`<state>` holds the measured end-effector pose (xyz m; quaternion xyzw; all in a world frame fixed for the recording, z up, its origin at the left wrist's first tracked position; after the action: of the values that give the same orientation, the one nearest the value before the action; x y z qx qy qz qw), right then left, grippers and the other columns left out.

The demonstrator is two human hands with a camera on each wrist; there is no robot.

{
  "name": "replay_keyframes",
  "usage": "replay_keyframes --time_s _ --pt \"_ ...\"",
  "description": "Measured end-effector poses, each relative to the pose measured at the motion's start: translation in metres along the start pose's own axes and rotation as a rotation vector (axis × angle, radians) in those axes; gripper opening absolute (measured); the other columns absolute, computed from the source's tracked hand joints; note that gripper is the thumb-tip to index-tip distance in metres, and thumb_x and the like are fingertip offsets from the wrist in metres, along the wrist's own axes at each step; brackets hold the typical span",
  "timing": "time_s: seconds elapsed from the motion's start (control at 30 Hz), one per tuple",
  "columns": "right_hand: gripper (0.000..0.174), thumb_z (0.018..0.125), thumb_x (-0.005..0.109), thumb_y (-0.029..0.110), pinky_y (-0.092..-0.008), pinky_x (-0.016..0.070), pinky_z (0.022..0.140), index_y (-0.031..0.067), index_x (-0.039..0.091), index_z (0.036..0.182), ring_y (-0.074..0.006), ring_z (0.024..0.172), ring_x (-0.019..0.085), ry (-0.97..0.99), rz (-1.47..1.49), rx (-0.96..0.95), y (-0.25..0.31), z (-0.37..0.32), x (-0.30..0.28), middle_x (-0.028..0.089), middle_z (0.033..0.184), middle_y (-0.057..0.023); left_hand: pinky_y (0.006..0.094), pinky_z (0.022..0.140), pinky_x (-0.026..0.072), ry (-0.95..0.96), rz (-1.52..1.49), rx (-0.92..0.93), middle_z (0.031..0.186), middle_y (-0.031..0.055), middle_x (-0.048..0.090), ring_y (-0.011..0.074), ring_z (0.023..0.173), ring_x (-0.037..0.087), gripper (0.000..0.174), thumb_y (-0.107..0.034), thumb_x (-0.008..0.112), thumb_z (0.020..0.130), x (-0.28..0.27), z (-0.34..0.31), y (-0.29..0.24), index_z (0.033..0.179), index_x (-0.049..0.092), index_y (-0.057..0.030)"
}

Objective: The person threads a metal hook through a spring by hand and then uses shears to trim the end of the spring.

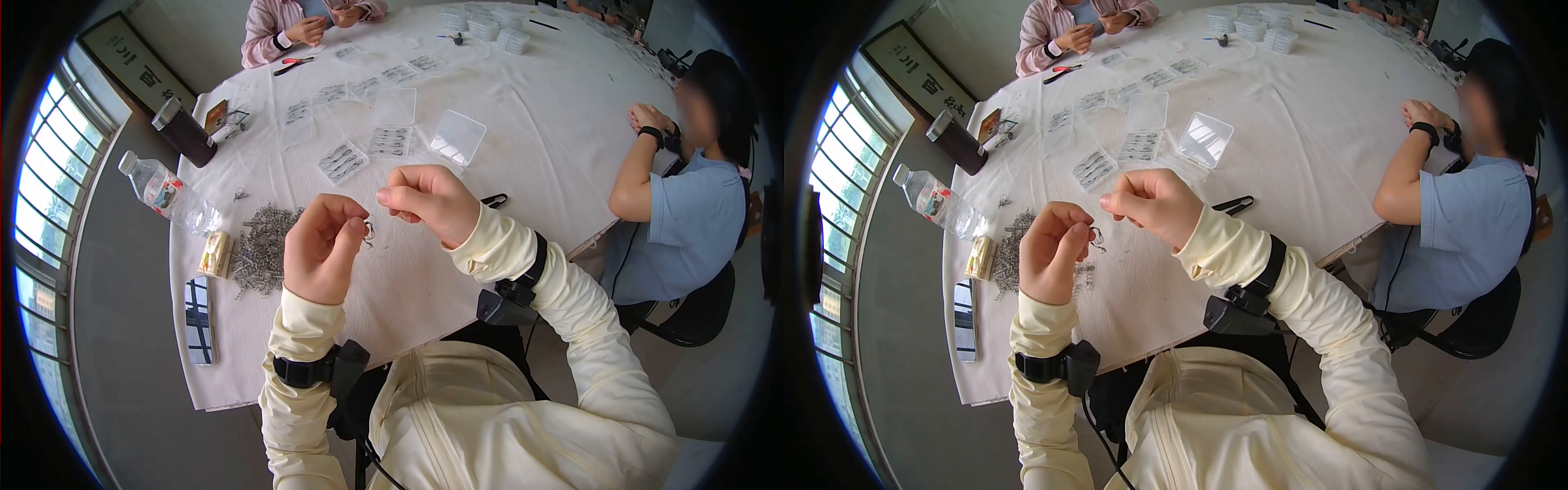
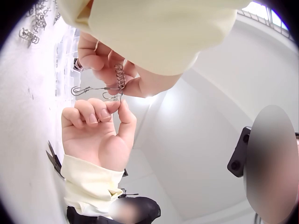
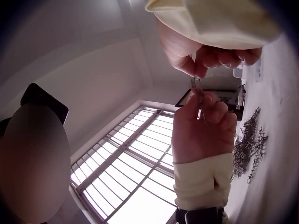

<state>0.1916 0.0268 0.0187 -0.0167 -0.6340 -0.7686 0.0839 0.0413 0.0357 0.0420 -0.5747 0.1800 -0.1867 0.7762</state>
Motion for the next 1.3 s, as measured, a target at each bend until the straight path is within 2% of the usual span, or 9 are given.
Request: replay_keyframes --time_s 0.27,0.33,0.43,0.53,0.73,0.83,0.93,1.0,1.3 --pt "0.013 0.083 0.067 0.015 -0.0235 0.0392 0.061 0.0035 0.062 0.082 -0.0074 0.067 0.05 -0.02 -0.289 -0.231 0.025 -0.011 0.016 0.057 0.072 0.0017 0.0206 0.065 0.0421 -0.009 -0.062 0.0 0.087 0.0015 0.061 0.0062 0.073 0.052 0.009 -0.007 0.055 0.093 -0.008 0.0 -0.003 0.097 0.058 0.0001" --pt "0.01 0.079 0.069 0.01 -0.0249 0.0406 0.064 0.0048 0.063 0.086 -0.0101 0.072 0.051 -0.042 -0.442 -0.422 0.037 -0.016 0.023 0.059 0.08 -0.0003 0.0207 0.064 0.0416 -0.009 -0.09 0.004 0.086 0.0013 0.06 0.006 0.072 0.05 0.009 -0.007 0.055 0.093 -0.008 -0.001 -0.003 0.098 0.058 -0.0001" --pt "0.012 0.079 0.068 0.009 -0.0251 0.0376 0.069 0.0069 0.064 0.09 -0.01 0.073 0.047 -0.002 -0.452 -0.397 0.034 -0.014 0.024 0.056 0.08 0.0016 0.0205 0.064 0.0414 -0.009 -0.107 0.009 0.086 0.0012 0.06 0.0058 0.071 0.049 0.009 -0.007 0.055 0.093 -0.008 -0.001 -0.005 0.098 0.058 -0.0004" --pt "0.011 0.077 0.07 0.01 -0.0264 0.0406 0.065 0.0064 0.063 0.086 -0.0119 0.071 0.052 0.001 -0.464 -0.39 0.031 -0.013 0.02 0.059 0.081 -0.001 0.0205 0.064 0.0414 -0.006 -0.1 -0.001 0.086 0.001 0.06 0.0059 0.072 0.051 0.009 -0.007 0.055 0.093 -0.008 -0.001 -0.005 0.098 0.058 -0.0004" --pt "0.008 0.079 0.067 0.013 -0.0261 0.0396 0.065 0.0061 0.065 0.084 -0.0106 0.07 0.051 0.006 -0.417 -0.32 0.028 -0.011 0.018 0.061 0.079 -0.0005 0.0204 0.066 0.0418 -0.005 -0.108 0.009 0.089 0.0008 0.06 0.006 0.077 0.054 0.009 -0.007 0.055 0.093 -0.008 -0.001 -0.005 0.099 0.058 -0.0006" --pt "0.01 0.081 0.066 0.015 -0.0259 0.0394 0.065 0.0056 0.065 0.083 -0.0104 0.07 0.051 -0.011 -0.362 -0.293 0.026 -0.011 0.016 0.061 0.078 -0.0004 0.0202 0.063 0.0394 -0.049 -0.075 0.013 0.083 0.0006 0.058 0.0059 0.069 0.05 0.01 -0.009 0.054 0.093 -0.007 -0.002 -0.008 0.098 0.058 -0.0011" --pt "0.013 0.082 0.066 0.017 -0.0257 0.0392 0.065 0.0047 0.065 0.084 -0.0105 0.071 0.051 -0.003 -0.321 -0.295 0.024 -0.01 0.014 0.061 0.078 -0.0002 0.0202 0.063 0.0395 -0.053 -0.072 0.005 0.083 0.0 0.057 0.0057 0.069 0.049 0.01 -0.009 0.054 0.093 -0.009 -0.002 -0.007 0.097 0.059 -0.0012" --pt "0.013 0.083 0.065 0.018 -0.0256 0.039 0.065 0.0045 0.065 0.085 -0.0105 0.071 0.051 0.002 -0.322 -0.307 0.023 -0.01 0.014 0.06 0.079 -0.0004 0.0206 0.067 0.0423 0.002 -0.077 0.006 0.093 0.0017 0.061 0.0067 0.08 0.056 0.009 -0.006 0.055 0.093 -0.009 -0.001 -0.004 0.099 0.058 -0.0006" --pt "0.008 0.089 0.059 0.011 -0.0258 0.0378 0.071 0.0036 0.059 0.089 -0.0104 0.076 0.047 0.046 -0.48 -0.41 0.037 -0.014 0.018 0.053 0.084 -0.0006 0.0201 0.067 0.0415 0.045 -0.015 -0.002 0.09 0.0011 0.061 0.005 0.079 0.053 0.01 -0.004 0.055 0.092 -0.006 -0.002 -0.007 0.099 0.059 0.0012"
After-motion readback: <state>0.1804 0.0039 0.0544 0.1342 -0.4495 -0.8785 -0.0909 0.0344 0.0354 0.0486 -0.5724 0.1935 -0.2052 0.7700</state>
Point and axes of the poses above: each hand's wrist, its own z-axis towards the middle knuckle, its own x-axis out of the palm, y = z × x, the point moved 7 cm from there along z, towards the middle knuckle
